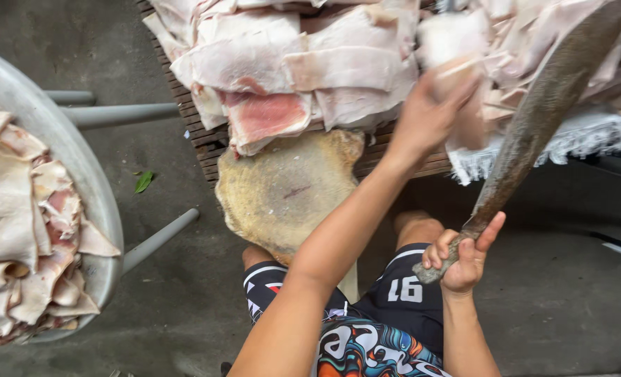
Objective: The person slices pieces of animal skin on a wooden block using a large knife, moving the cut strips into a pile and reaching for larger pieces from a nearby basin.
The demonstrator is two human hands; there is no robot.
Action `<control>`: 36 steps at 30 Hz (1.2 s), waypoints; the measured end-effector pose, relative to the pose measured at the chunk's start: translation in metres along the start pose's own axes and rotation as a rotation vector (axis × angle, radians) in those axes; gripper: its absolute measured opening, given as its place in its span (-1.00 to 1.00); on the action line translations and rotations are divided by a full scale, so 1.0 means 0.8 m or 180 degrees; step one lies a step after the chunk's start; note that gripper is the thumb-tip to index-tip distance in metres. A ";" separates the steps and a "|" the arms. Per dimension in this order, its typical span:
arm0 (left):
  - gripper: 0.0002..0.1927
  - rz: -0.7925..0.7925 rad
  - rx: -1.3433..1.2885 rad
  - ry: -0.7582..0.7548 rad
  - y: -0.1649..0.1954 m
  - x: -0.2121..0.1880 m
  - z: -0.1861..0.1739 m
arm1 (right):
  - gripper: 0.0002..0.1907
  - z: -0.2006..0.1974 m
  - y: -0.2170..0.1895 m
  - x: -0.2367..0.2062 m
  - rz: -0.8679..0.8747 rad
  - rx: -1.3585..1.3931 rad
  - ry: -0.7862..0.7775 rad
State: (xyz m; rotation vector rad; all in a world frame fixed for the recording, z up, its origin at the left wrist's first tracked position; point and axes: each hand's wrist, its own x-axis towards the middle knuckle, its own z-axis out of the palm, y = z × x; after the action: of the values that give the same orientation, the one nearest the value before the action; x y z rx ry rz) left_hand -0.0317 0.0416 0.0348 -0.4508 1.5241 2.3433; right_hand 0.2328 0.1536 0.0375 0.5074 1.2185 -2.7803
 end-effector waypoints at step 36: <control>-0.67 -0.0964 0.0718 0.0530 -0.040 -0.288 -0.468 | -0.26 0.022 0.161 -0.072 0.0617 -0.2438 -0.0804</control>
State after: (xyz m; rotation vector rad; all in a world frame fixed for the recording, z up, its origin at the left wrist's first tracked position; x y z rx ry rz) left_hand 0.2249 -0.3097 -0.0387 -0.7748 1.6389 1.9203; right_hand 0.3064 0.0483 -0.0232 0.1805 1.8729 -1.9218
